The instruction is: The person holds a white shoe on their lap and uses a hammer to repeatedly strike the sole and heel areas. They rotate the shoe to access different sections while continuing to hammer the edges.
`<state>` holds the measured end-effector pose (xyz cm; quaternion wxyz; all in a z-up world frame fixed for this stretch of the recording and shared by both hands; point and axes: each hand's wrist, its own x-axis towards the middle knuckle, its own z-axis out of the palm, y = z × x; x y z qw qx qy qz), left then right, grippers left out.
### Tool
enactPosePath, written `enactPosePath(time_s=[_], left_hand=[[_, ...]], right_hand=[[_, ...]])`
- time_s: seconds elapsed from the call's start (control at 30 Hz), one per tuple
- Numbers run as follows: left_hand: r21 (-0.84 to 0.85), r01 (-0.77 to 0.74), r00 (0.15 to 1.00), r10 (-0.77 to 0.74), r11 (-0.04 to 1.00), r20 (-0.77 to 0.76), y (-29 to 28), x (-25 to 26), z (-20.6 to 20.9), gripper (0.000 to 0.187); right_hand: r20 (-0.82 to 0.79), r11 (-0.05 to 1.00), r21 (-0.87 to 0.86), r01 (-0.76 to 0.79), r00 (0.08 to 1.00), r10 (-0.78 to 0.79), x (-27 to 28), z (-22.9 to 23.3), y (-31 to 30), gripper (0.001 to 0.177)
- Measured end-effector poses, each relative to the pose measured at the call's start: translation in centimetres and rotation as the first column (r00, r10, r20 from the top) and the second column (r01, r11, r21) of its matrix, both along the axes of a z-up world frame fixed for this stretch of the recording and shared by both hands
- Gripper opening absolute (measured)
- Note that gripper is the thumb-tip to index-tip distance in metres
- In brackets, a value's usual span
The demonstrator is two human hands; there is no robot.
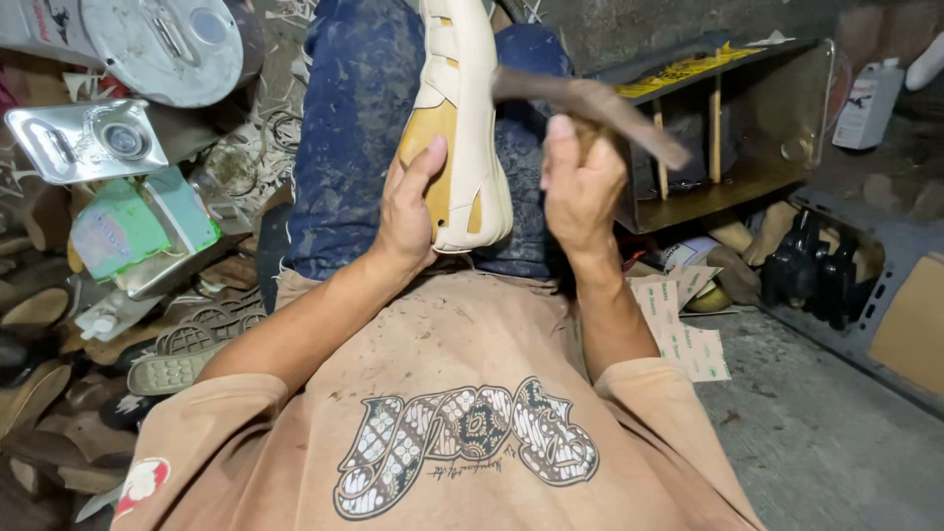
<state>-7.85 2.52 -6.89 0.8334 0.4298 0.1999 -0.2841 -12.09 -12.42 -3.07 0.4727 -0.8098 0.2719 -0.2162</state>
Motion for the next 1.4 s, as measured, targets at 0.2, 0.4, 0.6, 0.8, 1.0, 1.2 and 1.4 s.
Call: enactPosePath(time_s=[0.2,0.4,0.6,0.8,1.0,1.2,1.4], left_hand=[[-0.031,-0.047,0.968,0.038,0.998,-0.248,-0.6,1.7,3.9,0.054],[-0.053,-0.045,0.979,0.033,0.998,-0.2,-0.5,1.6,3.6,0.06],[-0.019,-0.059,0.969,0.053,0.998,-0.24,-0.7,2.1,4.3,0.062],[0.071,-0.035,0.977,0.049,0.997,-0.206,-0.8,1.9,3.8,0.057],[0.011,-0.02,0.995,0.021,1.0,-0.093,-1.2,2.6,4.1,0.074],[-0.034,-0.096,0.985,0.09,0.995,-0.148,-1.6,2.1,3.7,0.068],[0.11,-0.071,0.996,0.076,0.991,-0.044,-1.8,2.1,3.3,0.068]], right_hand=[[-0.133,0.987,0.079,-0.138,0.98,0.148,-1.2,0.4,0.9,0.029],[0.29,0.963,0.249,0.103,0.941,-0.176,-0.1,2.2,-0.3,0.018],[0.156,0.948,0.29,0.135,0.97,-0.186,-0.6,1.7,-1.1,0.021],[-0.107,0.936,0.26,-0.239,0.956,0.274,-3.1,2.3,-1.8,0.033],[-0.37,0.974,0.163,-0.159,0.905,0.209,-4.8,2.9,0.0,0.029],[-0.04,0.985,0.171,0.009,0.999,-0.002,-2.8,4.4,-0.6,0.047],[0.121,0.957,0.287,0.039,0.99,-0.077,-3.3,2.8,-2.4,0.022]])
